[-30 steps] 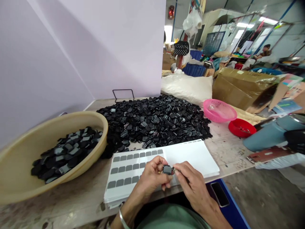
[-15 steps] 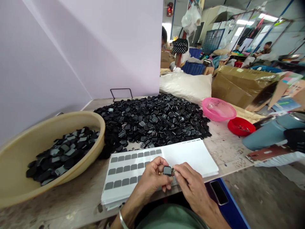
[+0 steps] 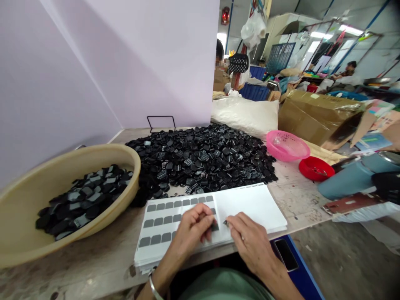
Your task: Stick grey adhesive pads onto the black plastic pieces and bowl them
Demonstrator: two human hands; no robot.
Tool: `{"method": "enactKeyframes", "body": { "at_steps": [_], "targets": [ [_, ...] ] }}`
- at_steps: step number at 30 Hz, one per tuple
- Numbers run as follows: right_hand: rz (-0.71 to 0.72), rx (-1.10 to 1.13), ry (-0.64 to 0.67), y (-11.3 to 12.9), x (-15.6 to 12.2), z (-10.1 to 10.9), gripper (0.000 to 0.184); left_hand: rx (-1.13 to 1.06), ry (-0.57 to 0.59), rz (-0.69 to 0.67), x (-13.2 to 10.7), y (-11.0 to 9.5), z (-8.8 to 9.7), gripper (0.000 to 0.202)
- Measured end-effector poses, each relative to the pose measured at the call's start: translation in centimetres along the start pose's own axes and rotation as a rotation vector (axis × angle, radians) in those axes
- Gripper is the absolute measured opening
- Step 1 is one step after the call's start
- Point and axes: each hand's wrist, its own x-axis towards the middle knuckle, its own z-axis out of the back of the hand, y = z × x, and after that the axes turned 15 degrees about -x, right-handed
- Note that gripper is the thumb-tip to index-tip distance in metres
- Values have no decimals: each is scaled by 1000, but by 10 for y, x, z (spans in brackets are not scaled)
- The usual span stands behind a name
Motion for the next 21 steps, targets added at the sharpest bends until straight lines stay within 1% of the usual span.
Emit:
{"method": "enactKeyframes", "body": {
  "at_steps": [2, 4, 7, 9, 12, 14, 17, 21],
  "targets": [
    [-90, -82, 6, -7, 7, 3, 22, 48, -126, -101, 4, -11, 10, 20],
    [-132, -179, 46, -9, 15, 5, 19, 81, -190, -149, 10, -17, 17, 18],
    [-66, -348, 110, -1, 27, 2, 16, 153, -140, -115, 25, -10, 22, 15],
    [-24, -428, 102, 8, 34, -4, 14, 217, -101, -88, 33, 1, 22, 13],
    [-6, -473, 62, 20, 40, -12, 12, 273, -90, -78, 39, 12, 22, 13],
    [-10, -477, 41, 24, 41, -16, 12, 283, -76, -77, 39, 12, 22, 13],
    [-15, -481, 17, 27, 40, -19, 12, 285, -59, -83, 37, 8, 21, 11],
    [-2, -490, -21, 29, 41, -23, 10, 270, -67, -80, 37, 4, 18, 8]
  ]
}}
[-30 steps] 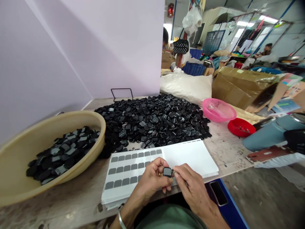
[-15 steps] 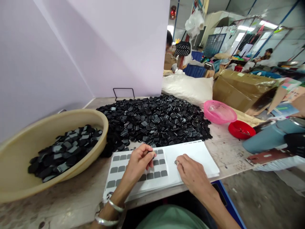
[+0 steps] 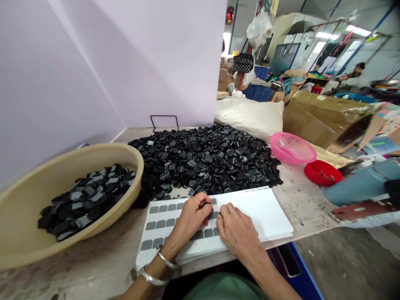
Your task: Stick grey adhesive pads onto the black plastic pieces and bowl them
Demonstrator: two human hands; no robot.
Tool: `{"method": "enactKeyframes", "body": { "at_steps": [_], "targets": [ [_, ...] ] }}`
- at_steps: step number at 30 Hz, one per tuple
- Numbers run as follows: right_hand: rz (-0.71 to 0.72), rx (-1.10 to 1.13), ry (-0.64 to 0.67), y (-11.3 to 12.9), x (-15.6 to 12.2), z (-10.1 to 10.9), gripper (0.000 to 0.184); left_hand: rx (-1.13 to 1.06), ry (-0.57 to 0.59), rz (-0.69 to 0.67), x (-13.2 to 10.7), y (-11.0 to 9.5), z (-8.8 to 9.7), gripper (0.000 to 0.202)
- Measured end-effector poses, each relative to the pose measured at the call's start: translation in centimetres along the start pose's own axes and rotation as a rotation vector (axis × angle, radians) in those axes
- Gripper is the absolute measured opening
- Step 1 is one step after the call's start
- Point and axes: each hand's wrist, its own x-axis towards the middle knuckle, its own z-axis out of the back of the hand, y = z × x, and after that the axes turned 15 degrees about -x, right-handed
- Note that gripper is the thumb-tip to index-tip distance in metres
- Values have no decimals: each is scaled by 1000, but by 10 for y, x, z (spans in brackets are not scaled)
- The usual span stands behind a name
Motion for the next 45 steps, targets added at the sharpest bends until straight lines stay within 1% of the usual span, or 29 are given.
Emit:
{"method": "enactKeyframes", "body": {
  "at_steps": [2, 4, 6, 8, 10, 12, 14, 16, 18, 20, 22, 24, 26, 28, 30, 32, 33, 34, 36, 38, 41, 45],
  "targets": [
    [2, 20, -28, 0, 1, -2, 10, 3, -4, 8, 1, 0, -2, 8],
    [12, 109, -48, -3, 0, -4, 11, 19, -9, 5, 1, 0, -4, 8],
    [33, 297, -54, -11, -2, -4, 13, 32, -20, 13, 0, -1, -4, 8],
    [36, 537, -44, -22, -7, -2, 13, 41, -47, 23, 0, -3, 0, 9],
    [2, 735, -23, -33, -13, 0, 15, 69, -97, 8, 3, -7, 8, 7],
    [-42, 852, 7, -41, -20, 3, 18, 132, -169, -42, 10, -13, 18, 8],
    [-68, 910, 36, -45, -25, 5, 20, 229, -232, -98, 20, -20, 28, 14],
    [-78, 929, 53, -45, -28, 5, 21, 343, -264, -139, 32, -24, 33, 15],
    [-83, 928, 51, -43, -30, 5, 22, 444, -268, -155, 43, -26, 35, 12],
    [-94, 931, 49, -43, -30, 5, 23, 512, -261, -157, 51, -25, 35, 12],
    [-106, 955, 60, -44, -30, 5, 22, 545, -253, -161, 54, -25, 35, 15],
    [-125, 993, 72, -46, -30, 6, 22, 544, -255, -166, 53, -27, 36, 15],
    [-161, 1062, 93, -49, -31, 7, 21, 512, -278, -165, 46, -31, 36, 17],
    [-190, 1179, 150, -49, -33, 10, 21, 458, -305, -149, 33, -35, 31, 22],
    [-169, 1331, 240, -47, -34, 14, 25, 278, -304, -112, 14, -34, 20, 26],
    [-99, 1468, 348, -41, -36, 19, 32, -40, -249, -49, -8, -28, 3, 27],
    [-57, 1506, 398, -38, -36, 21, 36, -180, -199, -13, -18, -24, -6, 29],
    [-23, 1518, 440, -35, -37, 23, 41, -297, -141, 35, -26, -19, -15, 30],
    [11, 1480, 489, -31, -38, 24, 46, -428, -53, 132, -39, -9, -28, 35],
    [14, 1411, 514, -30, -40, 23, 49, -485, -24, 216, -46, -2, -35, 40],
    [10, 1350, 552, -36, -45, 19, 52, -503, 9, 287, -49, -1, -35, 44],
    [-18, 1373, 580, -47, -51, 14, 53, -537, 157, 337, -51, -4, -29, 44]
  ]
}}
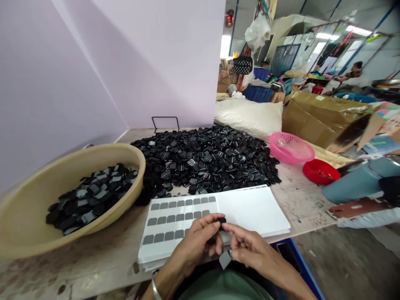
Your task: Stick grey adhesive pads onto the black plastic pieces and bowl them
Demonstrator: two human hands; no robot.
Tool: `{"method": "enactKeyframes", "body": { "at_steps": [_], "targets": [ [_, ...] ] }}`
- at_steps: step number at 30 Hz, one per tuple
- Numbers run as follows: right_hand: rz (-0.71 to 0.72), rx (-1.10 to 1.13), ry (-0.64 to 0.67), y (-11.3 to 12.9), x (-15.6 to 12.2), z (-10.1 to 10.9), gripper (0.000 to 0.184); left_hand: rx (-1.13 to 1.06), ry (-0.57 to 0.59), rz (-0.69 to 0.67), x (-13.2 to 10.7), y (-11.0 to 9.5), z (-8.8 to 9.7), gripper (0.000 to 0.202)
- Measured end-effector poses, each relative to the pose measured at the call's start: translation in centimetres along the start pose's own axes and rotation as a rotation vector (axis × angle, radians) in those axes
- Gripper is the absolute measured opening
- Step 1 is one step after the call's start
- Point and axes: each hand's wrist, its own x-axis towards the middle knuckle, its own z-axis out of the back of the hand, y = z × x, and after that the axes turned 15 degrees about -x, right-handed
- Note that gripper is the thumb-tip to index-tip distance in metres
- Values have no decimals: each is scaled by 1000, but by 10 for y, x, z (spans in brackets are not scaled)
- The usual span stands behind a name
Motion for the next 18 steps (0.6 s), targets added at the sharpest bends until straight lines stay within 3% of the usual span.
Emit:
{"method": "enactKeyframes", "body": {
  "at_steps": [4, 10, 12, 14, 18],
  "targets": [
    [5, 11, 17, 2, -1, 4, 56, 36, 115, 32, -1, 2, 4, 42],
    [42, -10, 125, 10, 4, 6, 56, 32, 51, -11, 1, 8, 4, 42],
    [55, 42, 31, 8, 4, 6, 47, 18, 28, -28, 1, 7, 2, 39],
    [55, 49, -163, 5, 5, 5, 39, 25, 3, -60, 2, 5, 0, 37],
    [96, -229, -505, 1, 7, 1, 28, 17, -14, -78, 3, 3, -4, 36]
  ]
}}
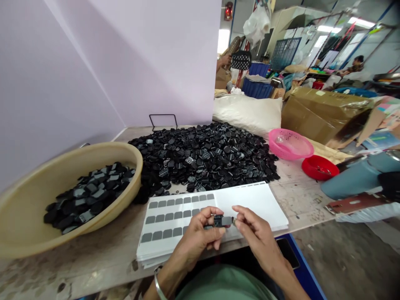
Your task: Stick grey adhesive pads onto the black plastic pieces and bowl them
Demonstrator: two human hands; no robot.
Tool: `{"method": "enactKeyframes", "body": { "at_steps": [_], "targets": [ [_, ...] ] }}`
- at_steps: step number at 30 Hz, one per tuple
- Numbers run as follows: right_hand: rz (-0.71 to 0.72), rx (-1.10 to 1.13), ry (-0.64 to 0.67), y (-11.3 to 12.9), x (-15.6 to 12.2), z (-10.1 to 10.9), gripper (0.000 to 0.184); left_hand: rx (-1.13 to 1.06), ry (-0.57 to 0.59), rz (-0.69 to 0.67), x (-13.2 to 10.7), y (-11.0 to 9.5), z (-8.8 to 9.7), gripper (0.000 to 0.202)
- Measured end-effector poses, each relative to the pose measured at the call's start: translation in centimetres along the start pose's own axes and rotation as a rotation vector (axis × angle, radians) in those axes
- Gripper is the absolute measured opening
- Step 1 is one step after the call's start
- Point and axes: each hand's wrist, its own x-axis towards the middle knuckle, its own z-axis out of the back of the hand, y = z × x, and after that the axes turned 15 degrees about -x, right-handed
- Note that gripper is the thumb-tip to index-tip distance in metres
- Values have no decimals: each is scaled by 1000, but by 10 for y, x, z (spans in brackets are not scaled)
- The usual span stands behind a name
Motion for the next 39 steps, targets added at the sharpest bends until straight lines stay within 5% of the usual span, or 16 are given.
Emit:
{"method": "enactKeyframes", "body": {
  "at_steps": [4, 11, 23, 39],
  "targets": [
    [153, -155, -103, 0, -1, -8, 24, -21, -7, 16, -1, 1, -3, 38],
    [258, -227, -94, 2, -2, -10, 27, -32, -50, 52, -1, 0, -8, 38],
    [148, -1, -106, -1, -1, -13, 21, -76, -30, 71, 0, -2, -7, 39],
    [246, -194, -66, -4, -1, -11, 26, 30, 0, 34, 2, -1, -4, 32]
  ]
}}
